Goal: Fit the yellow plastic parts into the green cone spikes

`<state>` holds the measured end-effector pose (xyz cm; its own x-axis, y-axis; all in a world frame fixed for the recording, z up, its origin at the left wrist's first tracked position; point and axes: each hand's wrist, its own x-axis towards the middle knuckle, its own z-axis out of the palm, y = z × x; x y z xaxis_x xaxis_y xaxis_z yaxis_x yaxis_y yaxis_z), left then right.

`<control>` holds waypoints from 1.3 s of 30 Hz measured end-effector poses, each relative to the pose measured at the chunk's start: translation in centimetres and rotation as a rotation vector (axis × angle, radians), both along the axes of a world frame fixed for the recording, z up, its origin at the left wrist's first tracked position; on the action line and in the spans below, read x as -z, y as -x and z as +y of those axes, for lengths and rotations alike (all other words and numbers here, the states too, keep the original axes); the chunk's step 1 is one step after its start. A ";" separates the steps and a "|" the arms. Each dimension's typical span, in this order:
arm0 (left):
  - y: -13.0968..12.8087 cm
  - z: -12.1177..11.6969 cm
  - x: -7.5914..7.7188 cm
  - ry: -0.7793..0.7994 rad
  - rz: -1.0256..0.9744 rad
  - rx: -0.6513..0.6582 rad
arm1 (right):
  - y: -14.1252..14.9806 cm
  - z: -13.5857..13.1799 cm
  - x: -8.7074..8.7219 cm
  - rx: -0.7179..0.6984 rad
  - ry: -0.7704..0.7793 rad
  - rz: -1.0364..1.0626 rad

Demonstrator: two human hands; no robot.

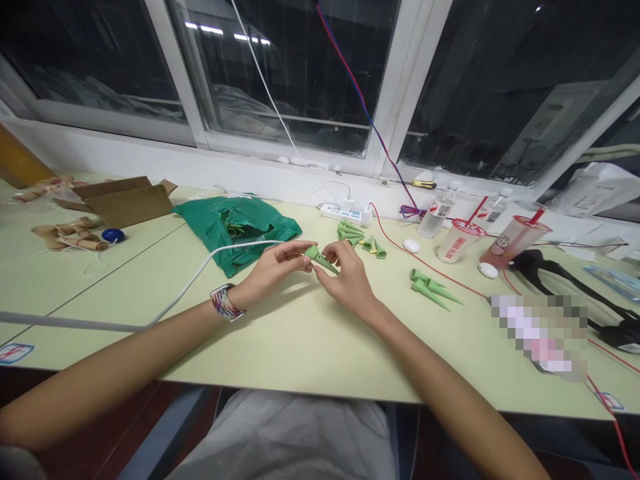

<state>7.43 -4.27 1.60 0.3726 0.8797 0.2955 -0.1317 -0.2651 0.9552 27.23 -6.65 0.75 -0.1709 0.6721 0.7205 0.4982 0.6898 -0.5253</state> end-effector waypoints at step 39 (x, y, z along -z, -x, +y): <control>3.5 3.9 -2.0 0.057 -0.440 -0.248 | 5.4 0.9 3.5 -0.341 -0.087 -0.556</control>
<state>3.97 -0.39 3.60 0.0012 0.9451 0.3268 -0.4645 -0.2889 0.8371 21.83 -5.70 -2.74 -0.7267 0.4577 0.5123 0.4252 0.8854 -0.1879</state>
